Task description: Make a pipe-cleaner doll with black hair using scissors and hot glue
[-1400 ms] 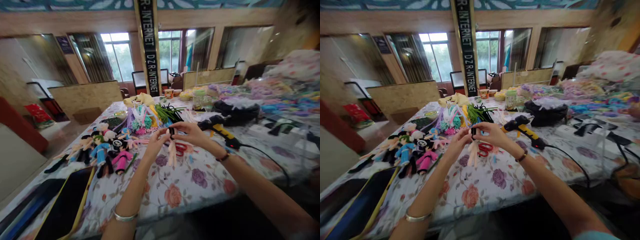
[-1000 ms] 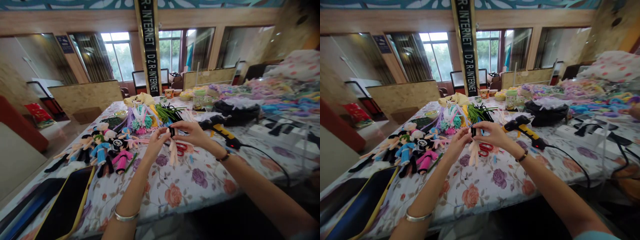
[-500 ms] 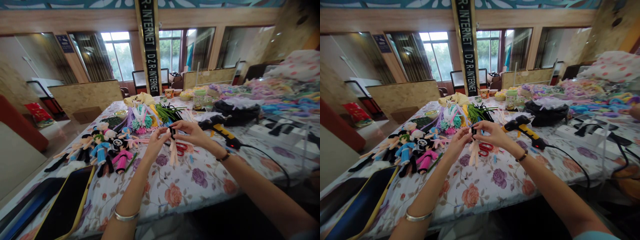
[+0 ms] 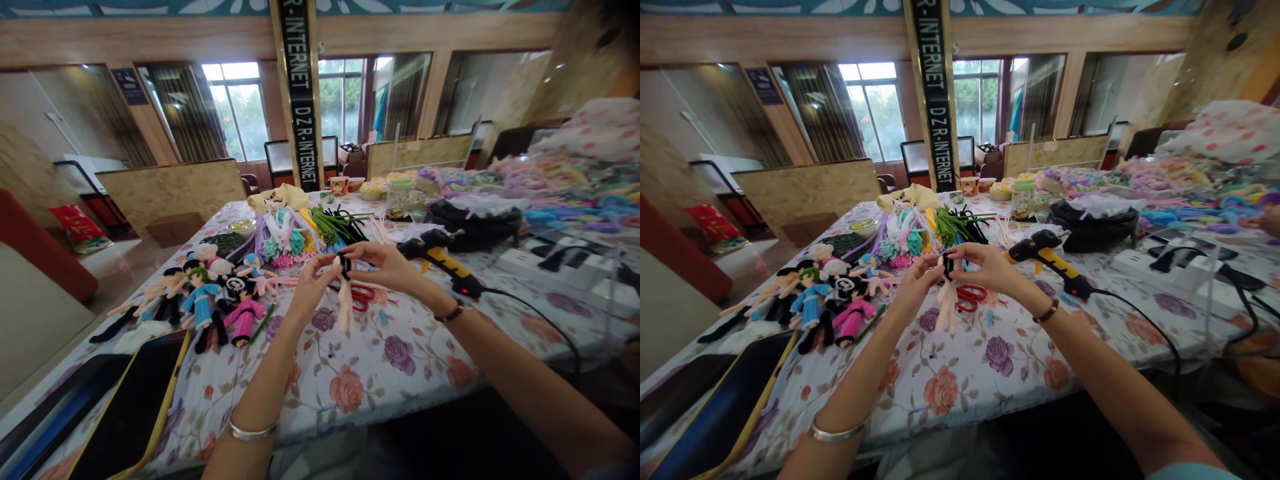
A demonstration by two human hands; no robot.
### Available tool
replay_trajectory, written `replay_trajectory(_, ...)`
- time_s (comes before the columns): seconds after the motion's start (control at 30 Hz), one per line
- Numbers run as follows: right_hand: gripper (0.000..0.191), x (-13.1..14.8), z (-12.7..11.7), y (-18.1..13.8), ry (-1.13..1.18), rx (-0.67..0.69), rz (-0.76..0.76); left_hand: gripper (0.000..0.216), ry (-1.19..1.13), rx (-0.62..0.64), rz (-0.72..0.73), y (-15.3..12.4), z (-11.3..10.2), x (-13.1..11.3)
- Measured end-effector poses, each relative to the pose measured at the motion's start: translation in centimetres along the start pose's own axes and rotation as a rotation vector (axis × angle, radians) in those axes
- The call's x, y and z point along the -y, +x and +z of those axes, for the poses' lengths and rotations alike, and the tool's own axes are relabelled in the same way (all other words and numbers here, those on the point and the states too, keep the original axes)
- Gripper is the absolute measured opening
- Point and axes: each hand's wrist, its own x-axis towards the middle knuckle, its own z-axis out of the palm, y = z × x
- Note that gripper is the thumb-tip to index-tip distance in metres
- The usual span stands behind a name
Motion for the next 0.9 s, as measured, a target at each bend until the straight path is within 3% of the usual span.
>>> replay_trajectory(0.9,0.036,0.32,-0.34,0.01,-0.118,0.011,-0.016,0.036,0.02,-0.008,0.027,-0.38,0.1,-0.42)
